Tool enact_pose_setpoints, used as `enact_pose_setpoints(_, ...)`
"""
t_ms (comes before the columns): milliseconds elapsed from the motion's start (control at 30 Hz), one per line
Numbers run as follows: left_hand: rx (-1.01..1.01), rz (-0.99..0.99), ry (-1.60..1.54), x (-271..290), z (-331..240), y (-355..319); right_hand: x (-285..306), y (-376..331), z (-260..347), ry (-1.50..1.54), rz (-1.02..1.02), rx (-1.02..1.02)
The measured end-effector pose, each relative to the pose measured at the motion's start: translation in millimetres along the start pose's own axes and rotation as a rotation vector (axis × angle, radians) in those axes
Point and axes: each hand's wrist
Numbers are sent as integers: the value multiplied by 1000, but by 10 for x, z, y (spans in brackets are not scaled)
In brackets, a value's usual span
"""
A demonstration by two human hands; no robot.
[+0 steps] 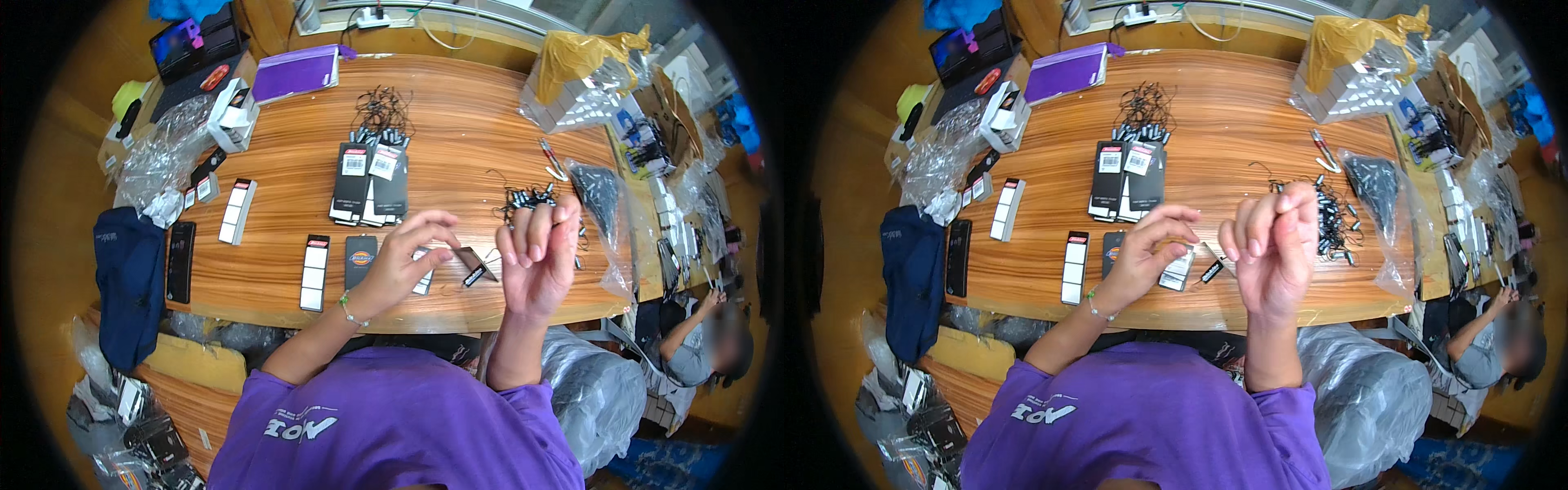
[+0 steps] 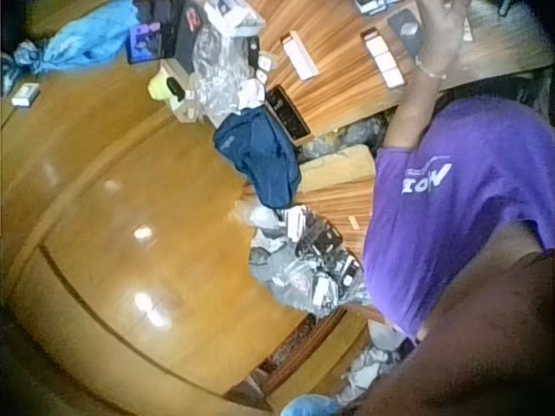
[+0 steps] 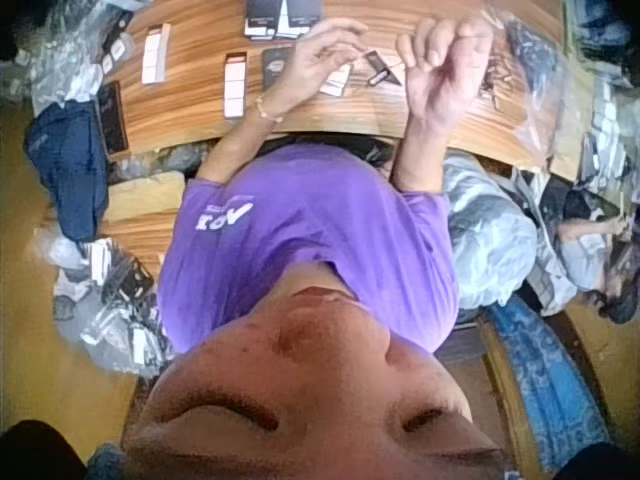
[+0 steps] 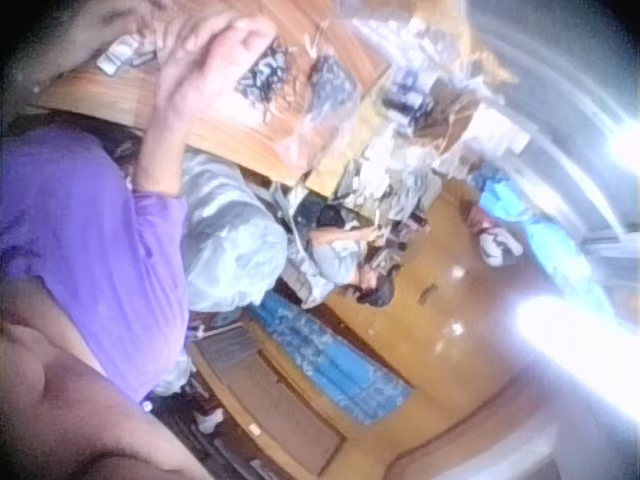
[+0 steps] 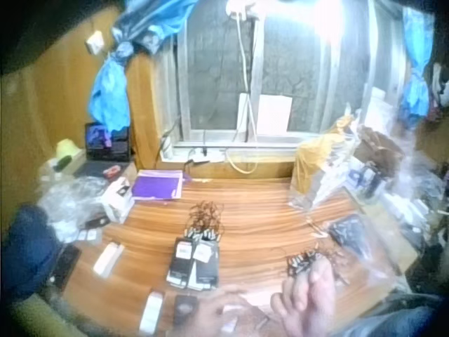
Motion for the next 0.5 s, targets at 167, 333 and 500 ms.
enact_pose_setpoints(167, 38, -224, 668, 642, 13, -144, 48, -28, 133, -110, -21, 47)
enact_pose_setpoints(333, 398, -117, 784, 1270, 101, -545, 173, -42, 143, -200, -28, 81)
enact_pose_setpoints(500, 503, -51, 668, 1433, 246, -660, 172, -68, 74, -261, -22, 43)
Point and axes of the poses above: each hand's wrist, its own y-axis towards the middle knuckle, its own x-axis out of the back of the hand, z = x × y, and after that the axes turned 10 degrees about x, right-handed
